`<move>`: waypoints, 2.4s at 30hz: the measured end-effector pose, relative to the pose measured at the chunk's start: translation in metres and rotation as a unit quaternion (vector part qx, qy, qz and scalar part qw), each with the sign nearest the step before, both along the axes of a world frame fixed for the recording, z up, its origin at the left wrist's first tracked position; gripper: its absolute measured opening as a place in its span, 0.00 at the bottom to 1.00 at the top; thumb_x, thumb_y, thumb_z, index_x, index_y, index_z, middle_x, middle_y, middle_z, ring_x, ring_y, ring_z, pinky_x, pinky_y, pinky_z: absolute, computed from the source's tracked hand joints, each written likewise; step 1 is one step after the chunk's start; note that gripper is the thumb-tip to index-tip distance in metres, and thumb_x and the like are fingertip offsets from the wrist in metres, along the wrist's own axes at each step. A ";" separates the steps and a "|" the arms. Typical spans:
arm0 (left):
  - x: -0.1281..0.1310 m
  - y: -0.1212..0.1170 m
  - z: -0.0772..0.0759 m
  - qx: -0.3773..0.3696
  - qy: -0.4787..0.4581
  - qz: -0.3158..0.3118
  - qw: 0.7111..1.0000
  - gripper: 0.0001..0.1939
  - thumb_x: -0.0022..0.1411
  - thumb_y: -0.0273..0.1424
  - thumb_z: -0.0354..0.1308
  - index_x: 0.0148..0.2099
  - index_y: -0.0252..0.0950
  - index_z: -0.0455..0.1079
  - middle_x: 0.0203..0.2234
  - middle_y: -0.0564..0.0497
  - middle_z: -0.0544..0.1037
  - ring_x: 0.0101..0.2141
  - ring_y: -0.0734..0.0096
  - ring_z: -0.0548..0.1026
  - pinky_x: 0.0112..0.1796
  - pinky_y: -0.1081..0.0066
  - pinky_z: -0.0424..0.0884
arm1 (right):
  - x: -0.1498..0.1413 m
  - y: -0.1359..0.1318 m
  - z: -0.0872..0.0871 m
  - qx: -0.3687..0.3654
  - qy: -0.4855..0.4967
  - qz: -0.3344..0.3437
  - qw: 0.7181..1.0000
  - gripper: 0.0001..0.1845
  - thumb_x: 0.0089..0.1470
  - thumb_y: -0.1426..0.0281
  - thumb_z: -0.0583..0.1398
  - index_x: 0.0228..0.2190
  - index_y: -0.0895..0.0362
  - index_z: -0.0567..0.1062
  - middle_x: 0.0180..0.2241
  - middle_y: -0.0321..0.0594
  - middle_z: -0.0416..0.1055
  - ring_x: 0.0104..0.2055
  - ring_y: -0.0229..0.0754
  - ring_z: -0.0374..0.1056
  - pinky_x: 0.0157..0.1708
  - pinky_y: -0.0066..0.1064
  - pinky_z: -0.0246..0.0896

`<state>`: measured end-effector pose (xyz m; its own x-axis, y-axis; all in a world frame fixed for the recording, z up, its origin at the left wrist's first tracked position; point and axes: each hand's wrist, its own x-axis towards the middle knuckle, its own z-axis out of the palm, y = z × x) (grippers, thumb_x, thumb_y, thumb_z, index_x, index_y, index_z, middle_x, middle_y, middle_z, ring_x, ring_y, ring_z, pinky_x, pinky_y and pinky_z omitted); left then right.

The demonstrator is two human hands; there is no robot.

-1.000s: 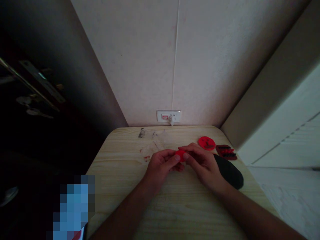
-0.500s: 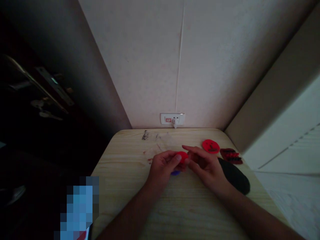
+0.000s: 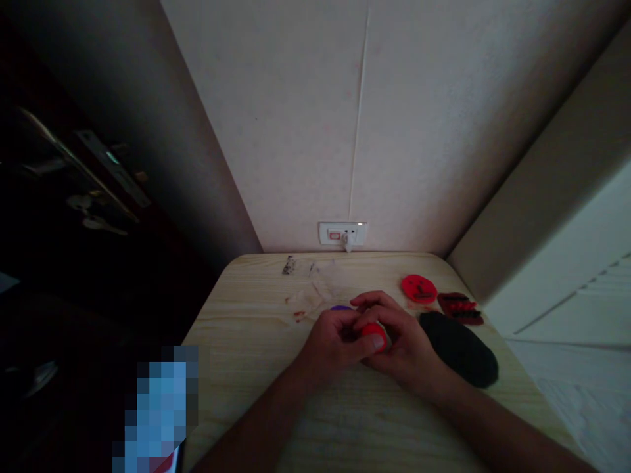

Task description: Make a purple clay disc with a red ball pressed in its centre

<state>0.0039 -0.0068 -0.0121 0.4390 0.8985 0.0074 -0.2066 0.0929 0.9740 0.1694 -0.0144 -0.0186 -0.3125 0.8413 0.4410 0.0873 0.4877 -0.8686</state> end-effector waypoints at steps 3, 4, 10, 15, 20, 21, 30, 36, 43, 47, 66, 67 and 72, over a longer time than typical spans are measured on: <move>0.002 0.001 0.001 -0.044 -0.025 0.032 0.998 0.12 0.53 0.35 0.74 0.37 0.33 0.82 0.28 0.51 0.82 0.28 0.75 0.75 0.31 0.76 0.67 | 0.003 0.001 0.001 -0.007 0.010 0.005 1.000 0.20 0.49 0.74 0.73 0.44 0.49 0.79 0.52 0.44 0.69 0.55 0.50 0.69 0.54 0.42 0.68; 0.002 0.002 0.000 -0.062 -0.037 0.048 0.996 0.13 0.53 0.35 0.74 0.39 0.33 0.82 0.28 0.50 0.83 0.28 0.75 0.75 0.31 0.76 0.68 | 0.004 0.002 0.002 -0.010 0.013 0.005 1.000 0.22 0.51 0.73 0.72 0.47 0.48 0.79 0.52 0.44 0.69 0.55 0.50 0.69 0.55 0.42 0.68; 0.002 0.006 -0.004 -0.109 -0.096 0.137 0.980 0.20 0.51 0.37 0.76 0.43 0.31 0.79 0.24 0.47 0.84 0.22 0.72 0.77 0.27 0.73 0.73 | 0.010 0.009 0.006 -0.036 0.053 -0.019 0.998 0.11 0.63 0.68 0.64 0.47 0.47 0.81 0.42 0.41 0.74 0.44 0.42 0.73 0.43 0.34 0.71; 0.003 0.006 -0.003 -0.098 -0.105 0.142 0.979 0.17 0.51 0.36 0.76 0.41 0.31 0.82 0.30 0.45 0.86 0.27 0.72 0.81 0.33 0.73 0.77 | 0.007 0.011 0.001 -0.097 0.106 -0.058 0.988 0.11 0.58 0.66 0.69 0.43 0.49 0.82 0.38 0.39 0.78 0.38 0.40 0.74 0.40 0.32 0.72; 0.002 0.005 -0.001 -0.069 -0.067 0.147 0.985 0.14 0.52 0.34 0.75 0.41 0.33 0.84 0.30 0.46 0.86 0.28 0.74 0.80 0.34 0.74 0.77 | 0.006 0.009 0.004 -0.121 0.134 -0.076 0.981 0.11 0.55 0.65 0.71 0.41 0.51 0.83 0.35 0.38 0.80 0.33 0.37 0.74 0.34 0.28 0.72; 0.002 0.005 0.000 -0.062 -0.057 0.146 0.986 0.13 0.53 0.34 0.75 0.40 0.34 0.84 0.29 0.46 0.86 0.27 0.74 0.80 0.33 0.75 0.76 | 0.006 0.009 0.006 -0.120 0.132 -0.078 0.981 0.11 0.55 0.65 0.71 0.41 0.52 0.83 0.35 0.38 0.80 0.33 0.37 0.75 0.34 0.28 0.72; 0.003 0.003 0.004 -0.060 -0.050 0.158 0.984 0.15 0.50 0.36 0.76 0.39 0.34 0.84 0.30 0.47 0.86 0.27 0.72 0.80 0.33 0.73 0.76 | 0.006 0.011 0.005 -0.144 0.126 -0.106 0.976 0.12 0.53 0.61 0.72 0.36 0.55 0.83 0.27 0.38 0.80 0.25 0.36 0.72 0.26 0.28 0.70; 0.002 0.004 0.002 -0.066 -0.058 0.183 0.979 0.16 0.53 0.37 0.74 0.42 0.32 0.83 0.26 0.48 0.84 0.25 0.72 0.79 0.31 0.72 0.76 | 0.005 0.008 0.010 -0.127 0.102 -0.091 0.983 0.12 0.53 0.60 0.71 0.36 0.55 0.83 0.30 0.39 0.81 0.27 0.38 0.74 0.28 0.29 0.73; 0.004 0.001 0.001 -0.023 -0.036 0.210 0.977 0.18 0.52 0.34 0.75 0.45 0.35 0.83 0.35 0.46 0.87 0.33 0.68 0.83 0.36 0.71 0.79 | 0.000 0.007 0.007 -0.153 0.162 -0.116 0.968 0.14 0.49 0.62 0.74 0.35 0.56 0.82 0.25 0.37 0.79 0.22 0.36 0.72 0.24 0.27 0.71; 0.004 0.000 0.001 -0.014 -0.013 0.198 0.980 0.20 0.54 0.36 0.74 0.50 0.36 0.82 0.41 0.44 0.87 0.37 0.64 0.84 0.40 0.68 0.79 | 0.000 0.006 0.002 -0.161 0.171 -0.091 0.968 0.16 0.50 0.62 0.74 0.37 0.56 0.79 0.27 0.36 0.78 0.23 0.36 0.72 0.24 0.27 0.72; 0.002 -0.005 0.002 0.018 0.036 0.060 0.997 0.39 0.56 0.27 0.68 0.67 0.37 0.57 0.32 0.52 0.81 0.34 0.67 0.79 0.39 0.69 0.72 | 0.004 0.007 0.000 -0.004 -0.011 0.035 0.999 0.17 0.48 0.72 0.73 0.41 0.49 0.82 0.52 0.44 0.70 0.60 0.52 0.66 0.58 0.45 0.66; 0.001 -0.005 0.002 0.021 0.037 0.059 0.997 0.39 0.56 0.27 0.68 0.67 0.37 0.57 0.32 0.52 0.81 0.35 0.67 0.79 0.40 0.69 0.71 | 0.003 0.006 0.000 -0.009 -0.004 0.034 0.999 0.14 0.48 0.72 0.72 0.38 0.50 0.82 0.52 0.44 0.70 0.59 0.52 0.67 0.57 0.44 0.66; 0.002 -0.005 0.002 0.016 0.022 0.053 0.998 0.38 0.58 0.30 0.69 0.66 0.37 0.57 0.31 0.52 0.81 0.34 0.68 0.79 0.42 0.69 0.71 | -0.001 0.003 0.001 -0.034 0.014 0.005 0.999 0.10 0.50 0.70 0.71 0.26 0.54 0.75 0.50 0.45 0.70 0.52 0.50 0.72 0.52 0.43 0.70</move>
<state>0.0054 -0.0121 -0.0101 0.3427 0.9392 0.0199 -0.1703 0.0412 0.9845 0.1686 -0.0118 -0.0173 -0.3098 0.8666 0.3913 0.0580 0.4280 -0.9019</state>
